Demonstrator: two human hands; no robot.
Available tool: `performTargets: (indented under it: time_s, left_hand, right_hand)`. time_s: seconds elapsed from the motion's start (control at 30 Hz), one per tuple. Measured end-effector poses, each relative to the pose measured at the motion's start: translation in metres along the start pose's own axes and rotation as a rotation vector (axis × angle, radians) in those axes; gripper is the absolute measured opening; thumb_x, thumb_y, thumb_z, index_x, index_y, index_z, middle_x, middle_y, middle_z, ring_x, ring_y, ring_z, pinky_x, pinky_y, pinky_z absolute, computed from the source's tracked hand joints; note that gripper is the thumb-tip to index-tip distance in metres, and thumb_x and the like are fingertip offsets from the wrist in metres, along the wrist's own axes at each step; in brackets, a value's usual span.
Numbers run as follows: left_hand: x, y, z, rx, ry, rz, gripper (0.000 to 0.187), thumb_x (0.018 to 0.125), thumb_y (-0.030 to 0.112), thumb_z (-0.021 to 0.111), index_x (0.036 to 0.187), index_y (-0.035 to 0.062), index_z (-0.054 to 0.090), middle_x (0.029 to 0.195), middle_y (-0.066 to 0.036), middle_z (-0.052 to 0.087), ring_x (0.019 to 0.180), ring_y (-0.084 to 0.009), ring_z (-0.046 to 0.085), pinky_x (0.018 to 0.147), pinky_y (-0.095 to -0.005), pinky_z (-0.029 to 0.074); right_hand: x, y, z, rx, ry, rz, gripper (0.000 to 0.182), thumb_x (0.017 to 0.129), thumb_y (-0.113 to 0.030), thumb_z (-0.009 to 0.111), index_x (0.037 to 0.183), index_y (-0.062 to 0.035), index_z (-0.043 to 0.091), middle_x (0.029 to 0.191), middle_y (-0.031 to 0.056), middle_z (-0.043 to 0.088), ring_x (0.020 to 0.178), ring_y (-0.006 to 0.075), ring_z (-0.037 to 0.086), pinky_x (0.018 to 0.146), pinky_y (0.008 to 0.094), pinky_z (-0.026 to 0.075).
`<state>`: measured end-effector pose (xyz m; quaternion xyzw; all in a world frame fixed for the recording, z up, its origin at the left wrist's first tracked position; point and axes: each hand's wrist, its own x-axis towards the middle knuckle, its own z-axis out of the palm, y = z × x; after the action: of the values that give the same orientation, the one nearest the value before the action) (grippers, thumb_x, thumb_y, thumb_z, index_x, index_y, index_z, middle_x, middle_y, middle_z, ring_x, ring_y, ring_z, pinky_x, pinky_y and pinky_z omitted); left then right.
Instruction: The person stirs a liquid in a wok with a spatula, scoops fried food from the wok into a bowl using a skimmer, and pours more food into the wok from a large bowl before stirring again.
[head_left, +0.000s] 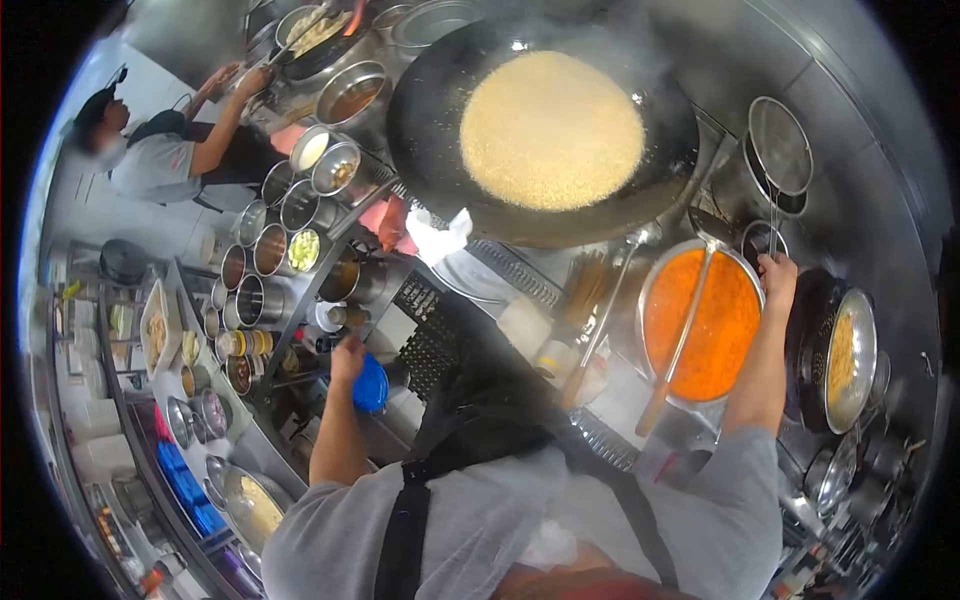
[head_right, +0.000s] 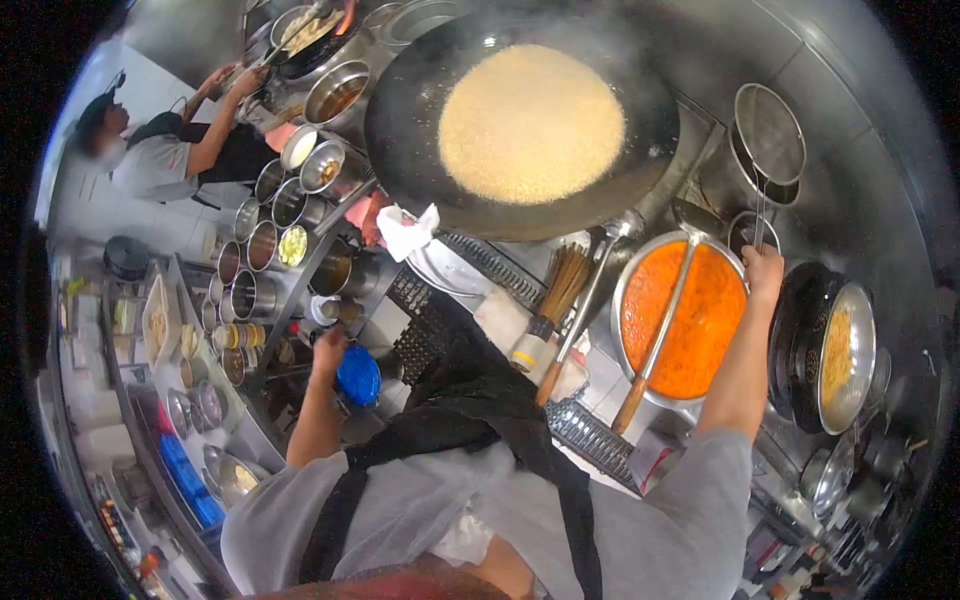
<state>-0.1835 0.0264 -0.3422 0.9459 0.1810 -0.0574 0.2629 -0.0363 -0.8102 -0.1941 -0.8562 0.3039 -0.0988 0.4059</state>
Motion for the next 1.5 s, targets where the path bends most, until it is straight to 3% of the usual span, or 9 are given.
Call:
performTargets:
  time_s: [0.23, 0.37, 0.43, 0.67, 0.77, 0.87, 1.0, 1.13, 1.5]
  left_hand:
    - [0.119, 0.072, -0.079, -0.077, 0.322, 0.095, 0.037, 0.084, 0.017, 0.058, 0.116, -0.0004, 0.059, 0.108, -0.022, 0.063, 0.104, -0.0337, 0.06, 0.089, -0.0381, 0.046]
    - [0.206, 0.076, -0.085, 0.184, 0.367, 0.307, 0.041, 0.085, 0.027, 0.057, 0.109, -0.0069, 0.059, 0.108, -0.028, 0.06, 0.103, -0.0417, 0.057, 0.09, -0.0429, 0.045]
    - [0.245, 0.073, -0.079, 0.227, 0.195, 0.283, 0.042, 0.085, 0.029, 0.057, 0.107, -0.0073, 0.059, 0.107, -0.029, 0.06, 0.103, -0.0425, 0.057, 0.09, -0.0441, 0.045]
    - [0.279, 0.067, -0.063, 0.31, -0.207, 0.221, 0.039, 0.079, 0.03, 0.062, 0.094, -0.0056, 0.06, 0.09, -0.026, 0.064, 0.09, -0.0409, 0.063, 0.081, -0.0483, 0.05]
    - [0.289, 0.059, -0.057, -0.369, -0.712, -0.202, 0.027, 0.08, 0.021, 0.065, 0.1, 0.0032, 0.057, 0.081, -0.009, 0.062, 0.069, -0.0196, 0.064, 0.062, -0.0376, 0.054]
    - [0.283, 0.078, -0.063, -0.838, -0.851, -0.335, 0.026, 0.08, 0.018, 0.066, 0.098, 0.0033, 0.055, 0.076, -0.007, 0.06, 0.061, -0.0198, 0.062, 0.054, -0.0312, 0.052]
    - [0.297, 0.083, -0.042, -1.122, -0.987, -0.351, 0.022, 0.08, 0.015, 0.063, 0.095, 0.0029, 0.053, 0.073, -0.006, 0.057, 0.056, -0.0167, 0.058, 0.046, -0.0264, 0.047]
    - [0.278, 0.109, -0.056, -1.137, -0.91, -0.236, 0.027, 0.075, 0.005, 0.062, 0.099, 0.0021, 0.05, 0.069, -0.006, 0.055, 0.049, -0.013, 0.052, 0.04, -0.0243, 0.04]
    - [0.142, 0.154, -0.106, -0.941, -0.58, -0.204, 0.025, 0.069, -0.002, 0.055, 0.094, -0.0005, 0.049, 0.06, -0.007, 0.051, 0.043, -0.0176, 0.052, 0.038, -0.0297, 0.042]
  right_hand:
    - [-0.078, -0.063, 0.069, 0.54, 0.038, -0.12, 0.021, 0.086, -0.003, 0.054, 0.106, 0.0037, 0.053, 0.076, 0.0093, 0.064, 0.042, 0.0122, 0.051, 0.035, 0.024, 0.038]
    - [-0.117, -0.114, 0.089, 0.198, 0.039, -0.141, 0.043, 0.088, -0.006, 0.05, 0.131, -0.0048, 0.047, 0.073, 0.0075, 0.063, 0.042, 0.0126, 0.051, 0.036, 0.0258, 0.037]
    - [-0.115, -0.115, 0.103, -0.349, 0.151, -0.478, 0.045, 0.088, -0.007, 0.047, 0.134, -0.0076, 0.046, 0.066, 0.0078, 0.059, 0.041, 0.0139, 0.05, 0.036, 0.028, 0.038]
    - [-0.181, -0.175, 0.146, 0.025, -0.426, 0.105, 0.041, 0.084, -0.005, 0.049, 0.124, 0.002, 0.049, 0.059, 0.005, 0.053, 0.04, 0.0139, 0.05, 0.031, 0.0284, 0.037]
    - [-0.216, -0.215, 0.175, 0.419, -0.475, 0.281, 0.039, 0.082, -0.003, 0.05, 0.12, 0.0035, 0.051, 0.061, 0.0037, 0.052, 0.039, 0.0124, 0.046, 0.03, 0.0262, 0.034]
    - [-0.211, -0.222, 0.216, 0.596, -0.444, 0.361, 0.037, 0.083, -0.004, 0.05, 0.119, 0.0029, 0.052, 0.063, 0.004, 0.051, 0.038, 0.0112, 0.044, 0.03, 0.0249, 0.031]
    - [-0.197, -0.246, 0.259, 0.617, -0.461, 0.35, 0.015, 0.083, -0.004, 0.051, 0.095, 0.0021, 0.056, 0.063, 0.004, 0.052, 0.039, 0.0109, 0.044, 0.031, 0.0243, 0.031]
    - [-0.181, -0.254, 0.282, 0.667, -0.423, 0.316, 0.008, 0.084, -0.006, 0.051, 0.08, -0.0009, 0.054, 0.058, 0.0044, 0.051, 0.037, 0.0112, 0.043, 0.031, 0.0229, 0.027]
    - [-0.147, -0.269, 0.29, 0.758, -0.438, 0.21, 0.011, 0.084, -0.005, 0.048, 0.075, -0.0013, 0.054, 0.055, 0.0052, 0.051, 0.037, 0.0112, 0.042, 0.031, 0.0231, 0.025]
